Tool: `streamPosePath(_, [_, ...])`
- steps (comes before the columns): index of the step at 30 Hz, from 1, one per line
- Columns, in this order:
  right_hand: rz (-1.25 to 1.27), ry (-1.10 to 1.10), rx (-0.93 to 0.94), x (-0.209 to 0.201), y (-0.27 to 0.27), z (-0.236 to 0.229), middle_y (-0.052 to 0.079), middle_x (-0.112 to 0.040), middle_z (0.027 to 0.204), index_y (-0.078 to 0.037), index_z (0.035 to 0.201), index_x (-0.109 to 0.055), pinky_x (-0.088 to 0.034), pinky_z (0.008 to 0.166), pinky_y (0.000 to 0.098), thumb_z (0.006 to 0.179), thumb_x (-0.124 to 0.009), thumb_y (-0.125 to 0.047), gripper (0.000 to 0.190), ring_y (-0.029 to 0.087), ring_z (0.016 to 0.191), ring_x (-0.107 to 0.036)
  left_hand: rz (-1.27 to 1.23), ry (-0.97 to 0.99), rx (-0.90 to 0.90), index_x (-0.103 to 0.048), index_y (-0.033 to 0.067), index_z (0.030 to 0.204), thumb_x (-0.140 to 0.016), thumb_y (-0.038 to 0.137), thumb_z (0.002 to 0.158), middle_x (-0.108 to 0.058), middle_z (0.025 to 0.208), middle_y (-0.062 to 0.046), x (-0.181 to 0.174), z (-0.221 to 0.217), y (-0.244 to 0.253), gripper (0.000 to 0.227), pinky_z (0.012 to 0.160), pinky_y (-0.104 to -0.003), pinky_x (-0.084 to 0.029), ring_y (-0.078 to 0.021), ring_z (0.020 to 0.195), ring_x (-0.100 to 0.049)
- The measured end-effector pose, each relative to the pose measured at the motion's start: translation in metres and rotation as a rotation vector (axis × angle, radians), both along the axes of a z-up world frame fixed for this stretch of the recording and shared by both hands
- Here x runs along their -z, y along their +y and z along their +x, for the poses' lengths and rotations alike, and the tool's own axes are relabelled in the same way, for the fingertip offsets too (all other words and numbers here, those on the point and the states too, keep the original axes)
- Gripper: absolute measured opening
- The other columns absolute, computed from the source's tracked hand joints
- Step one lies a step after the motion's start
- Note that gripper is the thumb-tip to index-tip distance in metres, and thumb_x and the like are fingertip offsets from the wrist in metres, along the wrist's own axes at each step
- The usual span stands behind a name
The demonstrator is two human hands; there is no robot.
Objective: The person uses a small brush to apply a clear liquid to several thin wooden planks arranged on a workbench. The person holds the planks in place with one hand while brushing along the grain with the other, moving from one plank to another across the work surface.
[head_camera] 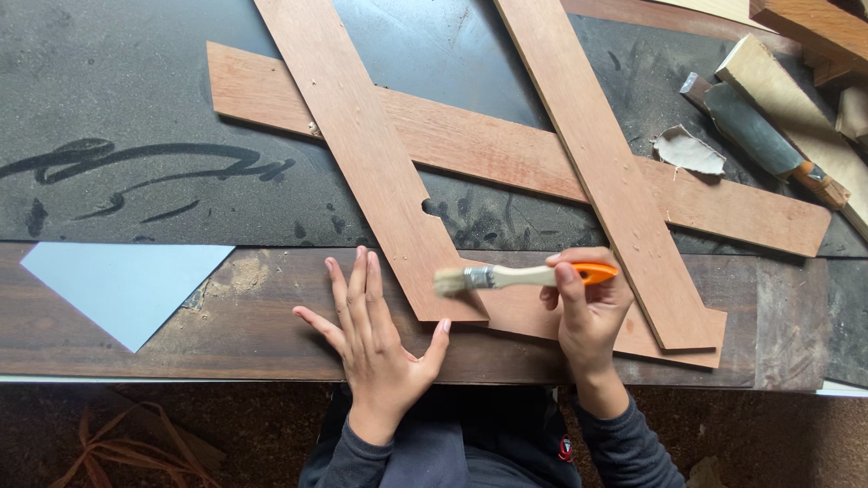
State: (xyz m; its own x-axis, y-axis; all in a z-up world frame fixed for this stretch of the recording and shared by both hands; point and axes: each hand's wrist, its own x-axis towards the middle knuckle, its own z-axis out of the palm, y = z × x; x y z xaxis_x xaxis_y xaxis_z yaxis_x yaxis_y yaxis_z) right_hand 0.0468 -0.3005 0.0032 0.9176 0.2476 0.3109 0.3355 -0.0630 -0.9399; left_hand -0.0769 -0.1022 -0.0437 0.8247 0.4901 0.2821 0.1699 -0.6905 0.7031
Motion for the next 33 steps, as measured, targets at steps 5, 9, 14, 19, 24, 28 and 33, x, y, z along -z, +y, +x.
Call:
streamPosePath(5, [0.0,-0.072,0.093,-0.004,0.004,0.011,0.007,-0.066,0.089,-0.003,0.114,-0.063,-0.053,0.061,0.0224,0.11,-0.063,-0.022,0.02,0.011,0.072,-0.065,0.008,0.025,0.013,-0.028,0.0,0.158,-0.074,0.054,0.077,-0.035,0.164,-0.013,0.001,0.001,0.001,0.108,0.113,-0.076,0.019,-0.0384,0.158,-0.013])
streamPosePath(9, [0.075,-0.05,0.058,-0.004,0.0,0.01,0.007,-0.066,0.089,-0.004,0.113,-0.064,-0.052,0.061,0.0224,0.111,-0.063,-0.023,0.02,0.011,0.071,-0.064,-0.009,0.033,0.016,-0.03,0.001,0.158,-0.074,0.053,0.076,-0.036,0.164,-0.013,0.0,0.001,0.001,0.107,0.113,-0.077,0.019,-0.0384,0.158,-0.015])
streamPosePath(14, [0.021,0.07,-0.23,0.001,-0.006,0.009,0.005,-0.068,0.085,-0.004,0.106,-0.067,-0.052,0.053,0.0206,0.107,-0.065,-0.023,0.019,0.009,0.064,-0.062,-0.01,0.017,0.006,-0.024,-0.0013,0.158,-0.075,0.053,0.073,-0.03,0.165,-0.016,-0.001,-0.001,0.001,0.113,0.114,-0.076,0.018,-0.04,0.158,-0.011])
streamPosePath(19, [-0.086,-0.051,-0.167,-0.001,0.002,0.027,0.005,-0.071,0.092,-0.005,0.111,-0.066,-0.053,0.055,0.0196,0.107,-0.065,-0.025,0.02,0.009,0.071,-0.067,0.009,-0.021,-0.021,-0.018,-0.0047,0.16,-0.076,0.057,0.077,-0.024,0.167,-0.02,0.001,-0.001,0.001,0.118,0.116,-0.075,0.018,-0.0422,0.158,-0.006])
streamPosePath(24, [-0.059,-0.122,0.018,-0.009,0.001,0.037,0.005,-0.071,0.094,-0.006,0.117,-0.067,-0.053,0.058,0.0191,0.11,-0.065,-0.024,0.019,0.009,0.074,-0.07,0.008,-0.015,-0.018,-0.018,-0.004,0.16,-0.076,0.057,0.077,-0.022,0.168,-0.021,0.002,-0.002,0.001,0.118,0.115,-0.074,0.018,-0.0442,0.158,-0.004])
streamPosePath(28, [0.004,-0.099,0.053,-0.005,-0.006,0.033,0.005,-0.07,0.086,-0.006,0.114,-0.067,-0.052,0.051,0.0192,0.111,-0.064,-0.022,0.016,0.009,0.063,-0.067,0.013,0.003,-0.014,-0.019,-0.0029,0.16,-0.077,0.056,0.075,-0.022,0.168,-0.02,0.002,-0.002,0.002,0.118,0.115,-0.074,0.018,-0.0441,0.157,-0.004])
streamPosePath(33, [0.042,-0.043,-0.102,0.001,-0.007,0.006,0.004,-0.069,0.086,-0.006,0.103,-0.067,-0.05,0.051,0.0201,0.106,-0.065,-0.019,0.013,0.007,0.06,-0.061,-0.012,0.005,-0.001,-0.019,-0.0034,0.159,-0.076,0.053,0.071,-0.022,0.167,-0.021,-0.001,-0.002,0.002,0.119,0.115,-0.076,0.017,-0.0447,0.156,-0.004])
